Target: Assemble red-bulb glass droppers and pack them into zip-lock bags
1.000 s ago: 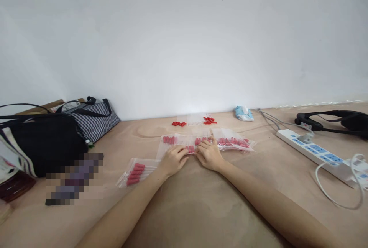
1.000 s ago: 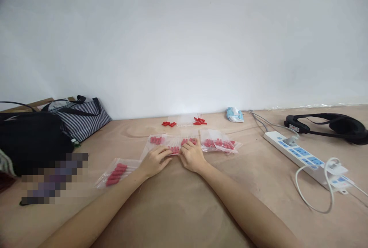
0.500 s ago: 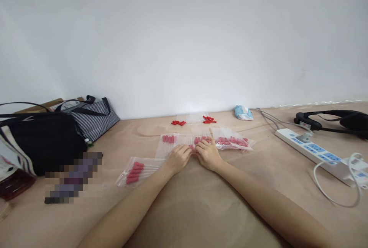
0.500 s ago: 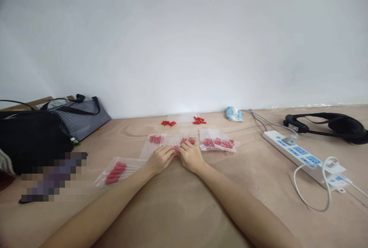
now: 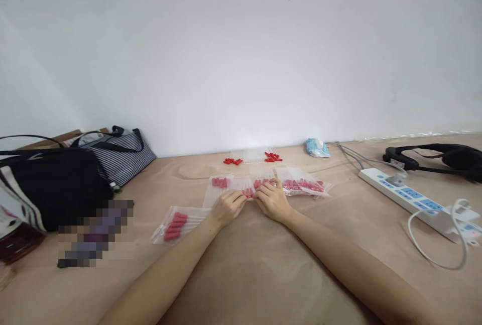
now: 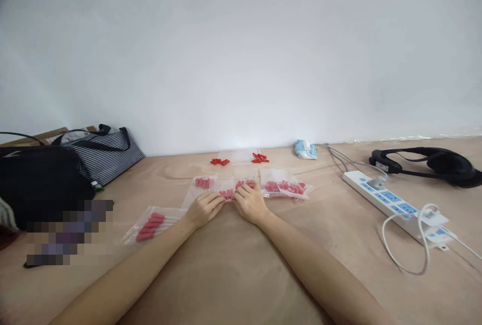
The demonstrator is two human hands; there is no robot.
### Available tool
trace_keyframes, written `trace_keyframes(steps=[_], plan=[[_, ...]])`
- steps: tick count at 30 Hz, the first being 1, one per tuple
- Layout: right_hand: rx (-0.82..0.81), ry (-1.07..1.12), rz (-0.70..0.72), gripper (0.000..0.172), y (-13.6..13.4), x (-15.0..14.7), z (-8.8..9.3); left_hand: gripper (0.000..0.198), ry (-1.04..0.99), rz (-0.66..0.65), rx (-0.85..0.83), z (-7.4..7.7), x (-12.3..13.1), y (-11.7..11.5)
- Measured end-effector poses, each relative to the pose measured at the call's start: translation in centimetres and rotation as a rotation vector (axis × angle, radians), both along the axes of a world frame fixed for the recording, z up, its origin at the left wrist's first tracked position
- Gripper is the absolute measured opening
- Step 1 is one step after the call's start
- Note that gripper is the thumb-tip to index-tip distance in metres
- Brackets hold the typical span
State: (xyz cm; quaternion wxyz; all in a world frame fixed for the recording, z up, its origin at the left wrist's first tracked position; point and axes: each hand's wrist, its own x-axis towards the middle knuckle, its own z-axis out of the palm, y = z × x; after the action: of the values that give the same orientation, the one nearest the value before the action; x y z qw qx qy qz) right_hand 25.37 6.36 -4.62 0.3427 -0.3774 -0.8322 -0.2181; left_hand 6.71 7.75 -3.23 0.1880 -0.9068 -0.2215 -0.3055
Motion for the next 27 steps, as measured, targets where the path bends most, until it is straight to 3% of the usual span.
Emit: trace_keyframes(steps=[13, 23, 27], plan=[[-0.013, -0.071, -0.025, 0.017, -0.1, -0.5, 0.4, 0.029, 0.106, -0.004, 0.056, 0.2, 0.5, 0.3], [-0.01, 0.093, 0.11, 0.016, 0.0, 0.3, 0.2, 0.024, -0.029, 0.009, 0.017, 0.5, -0.9, -0.3], [-0.042, 0.188, 0.089, 0.018, 0.3, 0.6, -0.1, 0.016, -0.091, -0.009, 0.05, 0.8, -1.5, -0.1]])
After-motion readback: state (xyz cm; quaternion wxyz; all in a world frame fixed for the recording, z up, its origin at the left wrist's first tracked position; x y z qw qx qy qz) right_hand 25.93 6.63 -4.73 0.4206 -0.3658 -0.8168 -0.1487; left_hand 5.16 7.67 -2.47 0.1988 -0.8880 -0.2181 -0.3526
